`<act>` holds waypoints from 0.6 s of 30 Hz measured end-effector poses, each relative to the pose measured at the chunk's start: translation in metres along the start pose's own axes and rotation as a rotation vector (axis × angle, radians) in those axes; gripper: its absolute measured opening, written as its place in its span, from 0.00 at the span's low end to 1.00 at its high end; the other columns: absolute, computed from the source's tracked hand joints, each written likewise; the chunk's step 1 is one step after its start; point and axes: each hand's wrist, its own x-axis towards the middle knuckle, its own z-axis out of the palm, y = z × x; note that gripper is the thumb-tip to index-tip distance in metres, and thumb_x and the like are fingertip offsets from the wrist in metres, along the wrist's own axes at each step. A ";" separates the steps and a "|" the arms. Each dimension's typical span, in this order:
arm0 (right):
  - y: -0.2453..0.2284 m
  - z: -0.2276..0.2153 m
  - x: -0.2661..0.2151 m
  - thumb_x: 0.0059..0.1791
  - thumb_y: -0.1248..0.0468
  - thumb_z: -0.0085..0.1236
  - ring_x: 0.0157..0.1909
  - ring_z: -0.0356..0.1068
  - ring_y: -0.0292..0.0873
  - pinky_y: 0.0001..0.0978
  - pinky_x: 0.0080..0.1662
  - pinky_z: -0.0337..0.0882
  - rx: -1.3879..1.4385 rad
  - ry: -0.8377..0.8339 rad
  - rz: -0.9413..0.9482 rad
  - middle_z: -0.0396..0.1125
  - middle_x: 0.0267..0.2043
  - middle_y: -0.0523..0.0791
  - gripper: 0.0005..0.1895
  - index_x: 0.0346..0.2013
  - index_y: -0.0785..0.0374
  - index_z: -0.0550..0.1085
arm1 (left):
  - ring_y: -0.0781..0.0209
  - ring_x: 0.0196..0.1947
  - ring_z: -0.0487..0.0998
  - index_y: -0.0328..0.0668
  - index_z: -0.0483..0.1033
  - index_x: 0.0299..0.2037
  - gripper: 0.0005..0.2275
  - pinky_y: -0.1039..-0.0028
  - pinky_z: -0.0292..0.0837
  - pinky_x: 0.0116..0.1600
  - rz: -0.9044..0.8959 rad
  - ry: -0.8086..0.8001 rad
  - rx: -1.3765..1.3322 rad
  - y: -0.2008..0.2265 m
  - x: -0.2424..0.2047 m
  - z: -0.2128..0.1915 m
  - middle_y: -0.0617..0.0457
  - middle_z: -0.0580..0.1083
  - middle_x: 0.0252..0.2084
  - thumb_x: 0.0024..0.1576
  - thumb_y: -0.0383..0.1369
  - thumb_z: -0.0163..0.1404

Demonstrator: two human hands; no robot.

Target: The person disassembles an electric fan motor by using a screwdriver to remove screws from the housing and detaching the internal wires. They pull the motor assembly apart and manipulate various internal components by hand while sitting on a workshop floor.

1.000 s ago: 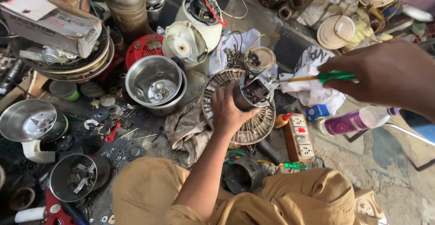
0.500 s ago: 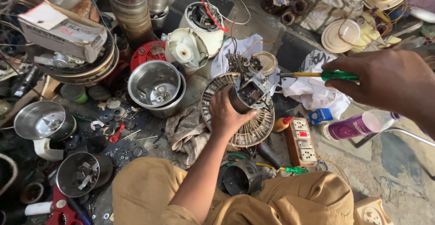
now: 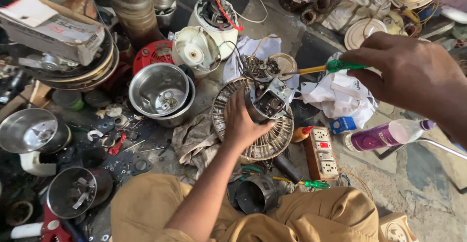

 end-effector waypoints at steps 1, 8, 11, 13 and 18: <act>-0.002 -0.001 0.005 0.51 0.49 0.56 0.30 0.75 0.39 0.31 0.28 0.75 -0.045 -0.032 0.007 0.74 0.44 0.39 0.19 0.56 0.41 0.77 | 0.37 0.63 0.68 0.36 0.49 0.72 0.59 0.46 0.60 0.67 -0.053 -0.108 -0.082 -0.007 0.010 -0.003 0.37 0.69 0.60 0.31 0.51 0.72; -0.016 0.001 0.048 0.53 0.47 0.52 0.36 0.76 0.35 0.26 0.25 0.73 -0.205 -0.143 -0.003 0.73 0.52 0.34 0.19 0.59 0.36 0.76 | 0.40 0.63 0.69 0.43 0.58 0.67 0.54 0.47 0.59 0.65 -0.095 0.053 0.037 -0.001 -0.011 -0.001 0.42 0.72 0.60 0.32 0.56 0.74; -0.015 0.009 0.064 0.52 0.49 0.53 0.39 0.76 0.35 0.25 0.24 0.73 -0.205 -0.121 -0.053 0.74 0.55 0.34 0.19 0.59 0.36 0.76 | 0.37 0.61 0.68 0.38 0.57 0.65 0.55 0.45 0.57 0.63 -0.007 0.101 0.130 -0.006 -0.009 -0.001 0.36 0.69 0.59 0.30 0.56 0.73; -0.015 0.014 0.070 0.51 0.51 0.54 0.42 0.76 0.35 0.26 0.26 0.74 -0.196 -0.084 -0.097 0.74 0.53 0.33 0.18 0.57 0.35 0.77 | 0.37 0.61 0.68 0.33 0.56 0.68 0.58 0.43 0.54 0.64 0.047 -0.029 -0.056 -0.019 0.008 -0.004 0.35 0.69 0.59 0.30 0.56 0.73; -0.018 0.021 0.082 0.52 0.53 0.55 0.43 0.76 0.35 0.25 0.22 0.73 -0.164 -0.059 -0.185 0.74 0.55 0.35 0.17 0.55 0.38 0.79 | 0.40 0.61 0.68 0.37 0.60 0.66 0.56 0.47 0.58 0.66 -0.027 -0.109 -0.106 -0.019 0.016 -0.009 0.40 0.71 0.58 0.28 0.57 0.72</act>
